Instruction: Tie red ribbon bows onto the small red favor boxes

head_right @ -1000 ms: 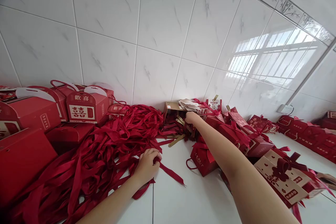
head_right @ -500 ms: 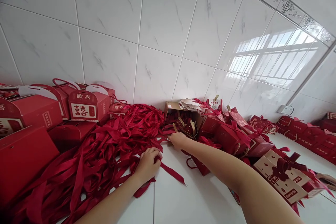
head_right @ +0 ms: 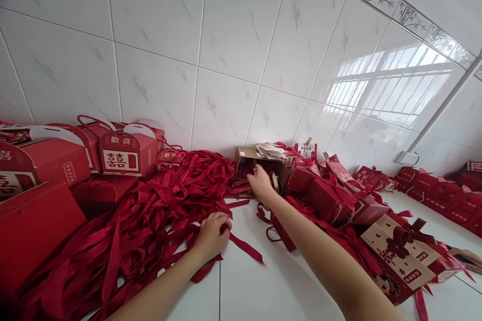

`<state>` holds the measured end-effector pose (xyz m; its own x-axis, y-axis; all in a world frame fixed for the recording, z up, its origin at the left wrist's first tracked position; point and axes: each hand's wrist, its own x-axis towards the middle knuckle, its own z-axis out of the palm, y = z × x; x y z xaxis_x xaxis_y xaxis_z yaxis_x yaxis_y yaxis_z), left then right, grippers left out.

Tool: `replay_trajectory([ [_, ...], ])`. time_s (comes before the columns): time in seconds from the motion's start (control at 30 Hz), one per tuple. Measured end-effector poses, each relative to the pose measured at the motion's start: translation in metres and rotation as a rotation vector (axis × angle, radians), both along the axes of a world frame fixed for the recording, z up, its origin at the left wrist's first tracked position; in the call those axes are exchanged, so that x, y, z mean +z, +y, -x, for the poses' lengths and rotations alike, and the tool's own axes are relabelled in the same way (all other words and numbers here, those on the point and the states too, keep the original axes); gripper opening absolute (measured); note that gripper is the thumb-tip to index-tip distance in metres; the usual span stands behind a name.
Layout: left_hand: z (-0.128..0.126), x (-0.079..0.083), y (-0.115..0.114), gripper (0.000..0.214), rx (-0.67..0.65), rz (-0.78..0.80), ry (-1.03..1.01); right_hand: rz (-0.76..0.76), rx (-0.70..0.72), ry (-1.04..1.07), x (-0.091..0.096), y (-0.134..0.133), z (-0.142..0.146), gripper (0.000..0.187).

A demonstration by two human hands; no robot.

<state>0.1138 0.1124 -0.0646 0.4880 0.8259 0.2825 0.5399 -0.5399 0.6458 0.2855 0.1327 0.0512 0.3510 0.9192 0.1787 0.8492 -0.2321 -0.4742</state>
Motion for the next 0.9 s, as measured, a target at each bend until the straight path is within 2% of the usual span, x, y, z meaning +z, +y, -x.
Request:
replay_trajectory([
  [0.1,0.000,0.001,-0.002,0.023,-0.008,-0.018,0.072,0.018,0.209,-0.022,-0.040,-0.053,0.028,0.048],
  [0.17,0.001,0.002,-0.003,0.032,-0.019,-0.034,0.132,0.079,0.291,-0.030,-0.072,-0.088,0.044,0.058],
  [0.23,0.004,0.002,-0.003,0.041,-0.025,-0.038,0.198,0.179,0.280,-0.097,-0.098,-0.115,0.055,0.061],
  [0.3,0.009,0.002,0.000,0.045,-0.017,-0.026,0.264,0.227,0.286,-0.135,-0.112,-0.132,0.062,0.067],
  [0.37,0.017,0.003,0.006,0.047,0.013,-0.005,0.323,0.244,0.288,-0.142,-0.114,-0.145,0.066,0.070],
  [0.5,0.030,0.011,0.017,0.051,0.136,0.014,0.398,0.237,0.293,-0.114,-0.107,-0.174,0.077,0.072],
  [0.6,0.032,0.021,0.014,0.050,0.192,0.007,0.409,0.214,0.287,-0.087,-0.108,-0.202,0.084,0.074],
  [0.73,0.040,0.036,-0.008,0.040,0.194,-0.036,0.397,0.216,0.193,-0.077,-0.110,-0.231,0.080,0.075],
  [0.9,0.079,0.056,-0.053,0.035,0.155,-0.081,0.381,0.257,0.107,-0.086,-0.106,-0.243,0.065,0.068],
])
